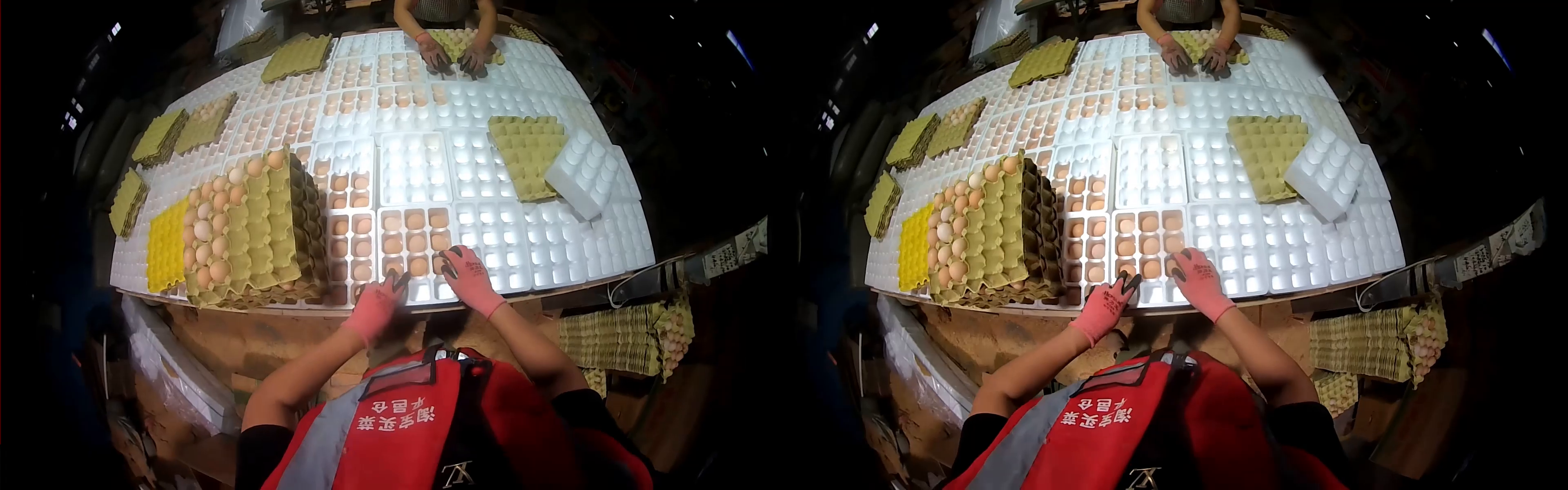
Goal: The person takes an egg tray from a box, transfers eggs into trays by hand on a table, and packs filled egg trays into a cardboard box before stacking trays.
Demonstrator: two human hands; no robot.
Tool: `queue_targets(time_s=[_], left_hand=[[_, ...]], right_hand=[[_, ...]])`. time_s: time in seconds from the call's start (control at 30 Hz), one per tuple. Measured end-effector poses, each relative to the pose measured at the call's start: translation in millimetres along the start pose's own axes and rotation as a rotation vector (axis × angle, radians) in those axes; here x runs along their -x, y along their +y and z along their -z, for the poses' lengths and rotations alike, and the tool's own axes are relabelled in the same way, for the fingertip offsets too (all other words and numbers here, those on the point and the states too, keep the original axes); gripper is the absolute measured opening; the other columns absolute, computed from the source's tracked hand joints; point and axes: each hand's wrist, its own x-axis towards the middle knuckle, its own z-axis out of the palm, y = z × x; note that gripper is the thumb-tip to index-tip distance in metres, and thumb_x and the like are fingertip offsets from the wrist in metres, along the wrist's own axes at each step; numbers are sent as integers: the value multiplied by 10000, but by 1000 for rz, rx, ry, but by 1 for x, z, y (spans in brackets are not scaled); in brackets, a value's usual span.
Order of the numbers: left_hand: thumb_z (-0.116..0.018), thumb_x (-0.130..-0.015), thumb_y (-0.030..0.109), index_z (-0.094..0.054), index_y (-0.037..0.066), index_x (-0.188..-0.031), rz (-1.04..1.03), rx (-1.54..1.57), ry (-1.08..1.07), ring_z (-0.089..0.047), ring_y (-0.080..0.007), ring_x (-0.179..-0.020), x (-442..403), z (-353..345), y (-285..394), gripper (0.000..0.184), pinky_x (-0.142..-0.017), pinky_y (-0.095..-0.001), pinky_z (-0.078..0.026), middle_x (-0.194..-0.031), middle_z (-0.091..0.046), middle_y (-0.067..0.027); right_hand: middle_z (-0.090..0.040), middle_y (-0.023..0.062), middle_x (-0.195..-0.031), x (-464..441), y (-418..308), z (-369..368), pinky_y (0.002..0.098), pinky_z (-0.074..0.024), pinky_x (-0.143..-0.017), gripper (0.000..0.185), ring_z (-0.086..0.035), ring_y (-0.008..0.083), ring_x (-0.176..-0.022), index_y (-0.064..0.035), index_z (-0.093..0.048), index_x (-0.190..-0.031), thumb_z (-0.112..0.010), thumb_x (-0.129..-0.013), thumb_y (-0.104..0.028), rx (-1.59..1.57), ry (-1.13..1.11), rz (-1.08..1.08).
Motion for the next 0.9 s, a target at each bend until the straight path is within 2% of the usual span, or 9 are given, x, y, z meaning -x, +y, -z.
queue_targets(time_s=[0.1, 0.2, 0.27, 0.5, 0.6, 0.67, 0.77, 0.83, 0.9], left_hand=[[-659, -828, 203, -520, 61, -1342, 158, 379, -13, -594, -317, -991, -10, 37, 9, 550, -853, -406, -474, -1304, -527, -182], [-713, -786, 252, -511, 44, -1328, 88, 360, 360, -536, -351, -1129, -32, 8, 41, 616, -943, -433, -435, -1310, -512, -194], [-726, -768, 255, -495, 33, -1334, 34, 291, 279, -454, -371, -1234, -58, -26, 54, 651, -1028, -472, -377, -1333, -485, -207], [-759, -718, 166, -593, 59, -1210, 260, 746, 535, -500, -391, -1170, 47, 41, 17, 530, -1007, -481, -414, -1213, -541, -197], [-767, -657, 114, -674, 85, -1012, 503, 288, 832, -589, -381, -1026, 162, 122, -59, 368, -873, -461, -487, -1109, -616, -157], [-696, -709, 16, -630, 61, -1114, 856, 124, 965, -555, -389, -1061, 210, 130, -120, 413, -891, -465, -458, -1137, -597, -171], [-644, -771, 24, -564, 48, -1224, 720, 89, 554, -518, -406, -1124, 237, 148, -187, 461, -978, -481, -413, -1219, -544, -208], [-678, -777, 65, -499, 23, -1291, 493, 28, 431, -519, -399, -1124, 247, 105, -234, 546, -973, -451, -427, -1259, -517, -217], [-705, -765, 85, -486, 20, -1264, 559, 200, 305, -514, -403, -1164, 244, 127, -241, 548, -979, -452, -431, -1285, -517, -217]], right_hand=[[-537, 139, -1187, 5, -5, 14, 437, -455, -945, 361, -519, 340, -1132, -110, -590, -1214, -644, -860, -159, -109, 74, -23], [-545, 147, -1182, -1, -11, 25, 437, -457, -950, 357, -527, 357, -1119, -88, -600, -1207, -647, -858, -144, -210, 109, -45], [-549, 155, -1186, -6, -14, 25, 433, -458, -951, 352, -532, 367, -1117, -75, -603, -1200, -649, -857, -135, -276, 131, -37], [-587, 159, -1117, -27, -64, 11, 420, -483, -893, 326, -575, 367, -1054, -60, -633, -1154, -636, -829, -34, -367, 109, 40], [-606, 149, -1090, -55, -159, 37, 397, -506, -845, 299, -614, 346, -989, -49, -655, -1109, -647, -811, -18, -487, 110, 268], [-602, 146, -1130, -79, -238, 35, 395, -513, -865, 325, -613, 326, -1010, -49, -639, -1136, -680, -815, -74, -470, 51, 497], [-557, 136, -1159, -120, -345, -22, 407, -473, -914, 420, -568, 307, -1084, -81, -564, -1210, -690, -840, -237, -252, -52, 824], [-542, 136, -1124, -143, -387, -65, 405, -502, -843, 393, -588, 299, -1040, -82, -555, -1152, -701, -825, -244, 125, -172, 806], [-552, 136, -1103, -154, -403, -85, 406, -513, -810, 373, -610, 301, -999, -79, -561, -1118, -703, -820, -252, 205, -232, 740]])
